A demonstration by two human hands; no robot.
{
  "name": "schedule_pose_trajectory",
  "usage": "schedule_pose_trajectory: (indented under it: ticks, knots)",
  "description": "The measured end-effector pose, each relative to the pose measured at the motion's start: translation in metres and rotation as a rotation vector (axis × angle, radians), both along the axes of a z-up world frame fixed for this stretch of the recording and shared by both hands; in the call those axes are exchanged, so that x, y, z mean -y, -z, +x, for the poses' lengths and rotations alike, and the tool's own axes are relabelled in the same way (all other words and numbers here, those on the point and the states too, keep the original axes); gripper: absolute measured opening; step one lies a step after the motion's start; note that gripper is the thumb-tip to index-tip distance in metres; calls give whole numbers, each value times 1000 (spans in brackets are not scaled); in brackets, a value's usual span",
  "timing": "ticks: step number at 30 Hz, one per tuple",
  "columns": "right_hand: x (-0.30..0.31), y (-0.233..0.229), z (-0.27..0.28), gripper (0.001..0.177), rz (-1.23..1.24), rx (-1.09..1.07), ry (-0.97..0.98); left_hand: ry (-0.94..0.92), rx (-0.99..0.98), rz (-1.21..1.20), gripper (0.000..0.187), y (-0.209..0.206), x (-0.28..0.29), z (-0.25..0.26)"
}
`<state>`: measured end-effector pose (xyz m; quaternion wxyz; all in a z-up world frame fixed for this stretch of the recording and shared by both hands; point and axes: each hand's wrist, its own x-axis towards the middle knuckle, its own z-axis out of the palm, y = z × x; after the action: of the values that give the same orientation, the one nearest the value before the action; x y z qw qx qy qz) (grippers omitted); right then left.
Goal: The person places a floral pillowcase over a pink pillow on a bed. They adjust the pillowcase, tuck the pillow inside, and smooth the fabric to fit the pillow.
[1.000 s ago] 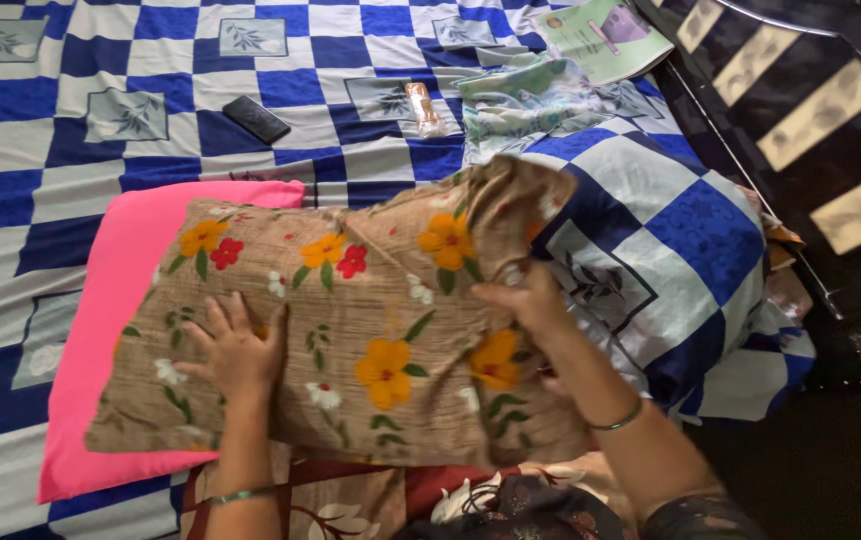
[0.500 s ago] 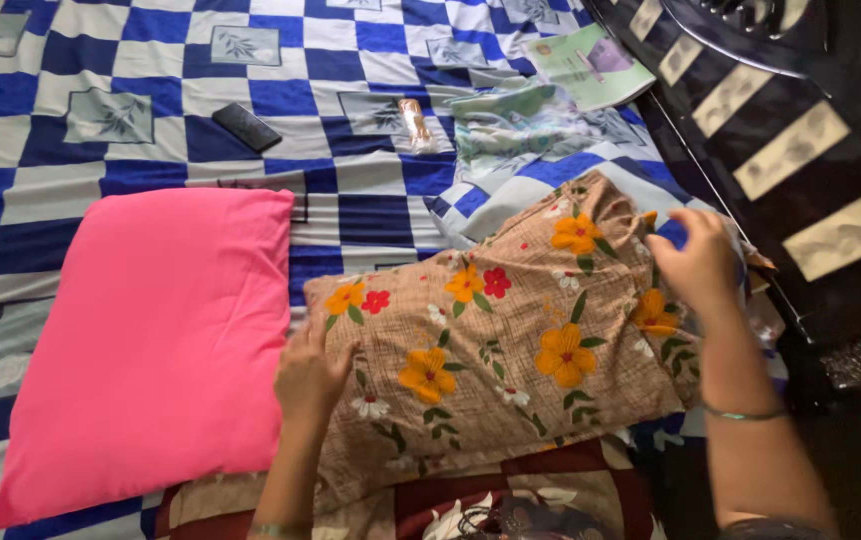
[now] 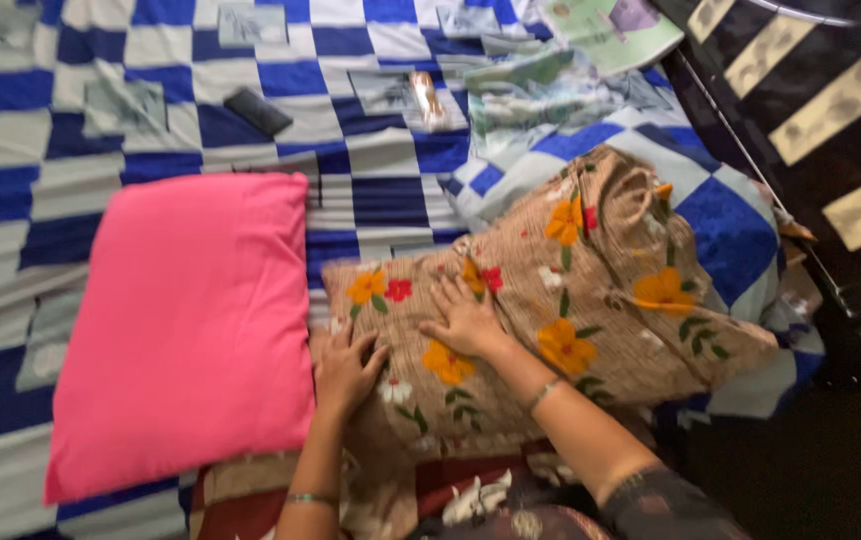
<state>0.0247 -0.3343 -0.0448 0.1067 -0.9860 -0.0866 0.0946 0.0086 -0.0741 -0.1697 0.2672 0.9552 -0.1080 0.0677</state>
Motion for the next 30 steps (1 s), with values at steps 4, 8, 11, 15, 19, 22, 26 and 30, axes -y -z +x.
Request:
schedule_pose_trajectory:
  ticks: [4, 8, 11, 15, 19, 22, 26, 30]
  knots:
    - [16, 51, -6, 86, 51, 172, 37, -385, -325, -442, 48, 56, -22, 46]
    - [28, 64, -6, 67, 130, 419, 36, -216, -725, -1019, 44, 57, -36, 83]
    - [33, 72, -20, 58, 205, 512, 2, -115, -1136, -1441, 40, 23, -42, 73]
    - [42, 64, -26, 53, 356, 563, 12, -177, -1082, -1467, 44, -42, -23, 47]
    - [26, 23, -30, 57, 508, 461, 65, -168, -905, -1416, 56, -91, -14, 22]
    - [0, -36, -38, 57, 559, 519, -8, -84, -847, -1417, 50, -107, -17, 9]
    - [-12, -138, -60, 56, 745, 620, -201, -26, -737, -1187, 33, -98, -47, -8]
    - [6, -194, -75, 49, 690, 740, -144, -124, -472, -1014, 29, -82, -120, 2]
